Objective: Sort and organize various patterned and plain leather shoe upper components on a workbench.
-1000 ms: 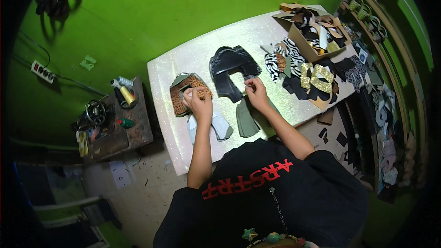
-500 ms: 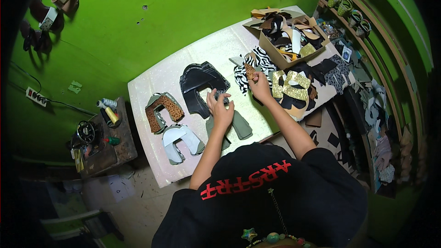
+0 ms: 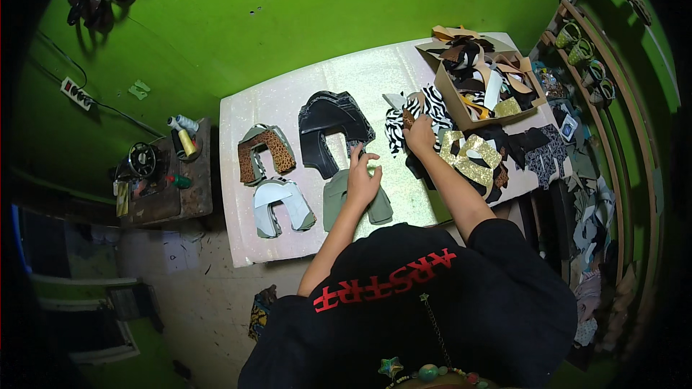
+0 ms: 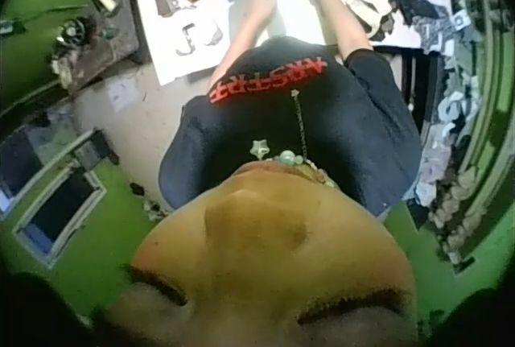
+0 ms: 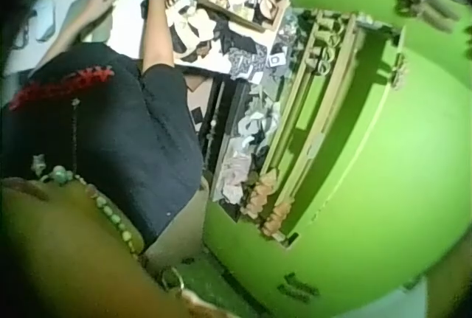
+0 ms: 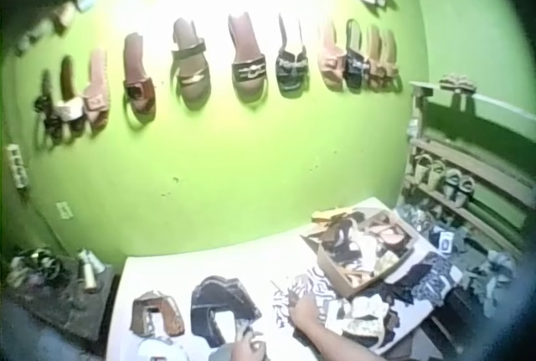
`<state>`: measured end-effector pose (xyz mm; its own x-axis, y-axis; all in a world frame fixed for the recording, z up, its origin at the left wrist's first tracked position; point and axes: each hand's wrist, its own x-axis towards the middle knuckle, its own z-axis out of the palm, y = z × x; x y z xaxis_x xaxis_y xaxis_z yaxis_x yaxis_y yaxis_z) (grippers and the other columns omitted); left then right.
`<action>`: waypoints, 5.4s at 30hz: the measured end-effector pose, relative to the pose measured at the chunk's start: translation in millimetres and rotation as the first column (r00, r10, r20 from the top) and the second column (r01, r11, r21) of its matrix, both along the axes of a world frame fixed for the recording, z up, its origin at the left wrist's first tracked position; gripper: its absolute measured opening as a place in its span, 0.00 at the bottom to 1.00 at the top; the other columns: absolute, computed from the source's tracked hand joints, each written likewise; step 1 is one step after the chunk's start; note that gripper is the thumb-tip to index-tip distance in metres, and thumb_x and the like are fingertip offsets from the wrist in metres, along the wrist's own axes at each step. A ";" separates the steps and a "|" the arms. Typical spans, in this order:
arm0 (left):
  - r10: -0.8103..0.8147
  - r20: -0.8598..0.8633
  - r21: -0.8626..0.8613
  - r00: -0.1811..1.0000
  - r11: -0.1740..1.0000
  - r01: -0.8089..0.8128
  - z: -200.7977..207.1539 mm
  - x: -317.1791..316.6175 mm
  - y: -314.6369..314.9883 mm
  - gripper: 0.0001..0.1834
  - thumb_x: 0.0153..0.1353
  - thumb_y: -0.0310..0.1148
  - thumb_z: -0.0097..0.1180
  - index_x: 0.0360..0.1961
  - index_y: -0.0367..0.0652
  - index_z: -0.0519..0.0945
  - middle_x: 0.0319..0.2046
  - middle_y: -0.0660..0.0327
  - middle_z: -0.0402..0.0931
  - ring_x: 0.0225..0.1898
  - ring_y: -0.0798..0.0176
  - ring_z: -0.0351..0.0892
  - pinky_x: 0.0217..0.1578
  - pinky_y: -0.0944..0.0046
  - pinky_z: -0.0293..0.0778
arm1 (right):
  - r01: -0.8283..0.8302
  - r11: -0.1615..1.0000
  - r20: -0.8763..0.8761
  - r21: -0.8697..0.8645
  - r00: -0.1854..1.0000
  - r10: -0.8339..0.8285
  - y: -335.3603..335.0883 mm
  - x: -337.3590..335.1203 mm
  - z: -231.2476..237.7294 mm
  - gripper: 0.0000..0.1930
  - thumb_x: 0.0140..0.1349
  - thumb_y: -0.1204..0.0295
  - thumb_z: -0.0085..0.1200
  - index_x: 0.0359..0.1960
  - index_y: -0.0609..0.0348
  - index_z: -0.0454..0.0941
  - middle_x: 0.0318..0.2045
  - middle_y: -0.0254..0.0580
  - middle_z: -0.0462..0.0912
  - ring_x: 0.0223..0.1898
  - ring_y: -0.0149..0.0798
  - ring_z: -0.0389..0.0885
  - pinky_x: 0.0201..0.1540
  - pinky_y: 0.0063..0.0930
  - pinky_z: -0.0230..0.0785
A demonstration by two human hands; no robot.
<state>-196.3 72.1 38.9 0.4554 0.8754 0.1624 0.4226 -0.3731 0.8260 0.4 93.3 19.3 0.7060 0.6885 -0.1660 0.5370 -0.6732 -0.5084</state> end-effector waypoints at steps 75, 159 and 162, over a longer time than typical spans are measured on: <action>0.610 -0.039 0.215 0.792 0.779 -0.589 -38.4 -240.5 214.8 0.07 0.52 0.28 0.53 0.29 0.38 0.69 0.28 0.50 0.69 0.32 0.46 0.69 0.33 0.53 0.65 | -0.366 0.848 -0.031 0.382 0.912 0.408 180.2 -298.7 -4.3 0.21 0.44 0.69 0.61 0.34 0.73 0.68 0.32 0.61 0.70 0.35 0.57 0.72 0.41 0.40 0.67; -0.686 -0.056 0.139 0.726 0.714 0.686 -33.7 188.4 -67.2 0.17 0.40 0.22 0.58 0.36 0.38 0.73 0.36 0.54 0.73 0.41 0.51 0.73 0.43 0.63 0.68 | 0.534 0.778 -0.175 0.332 0.845 -0.505 -235.0 133.8 -49.8 0.22 0.43 0.70 0.58 0.43 0.58 0.67 0.41 0.53 0.64 0.47 0.53 0.63 0.50 0.38 0.60; -0.685 0.046 0.011 0.727 0.728 0.686 -20.0 185.2 -69.2 0.17 0.41 0.24 0.60 0.37 0.38 0.73 0.36 0.54 0.73 0.39 0.55 0.74 0.43 0.63 0.68 | 0.485 0.789 -0.081 0.378 0.866 -0.494 -228.8 131.2 -42.1 0.22 0.43 0.72 0.58 0.42 0.59 0.67 0.42 0.54 0.62 0.47 0.54 0.62 0.51 0.38 0.59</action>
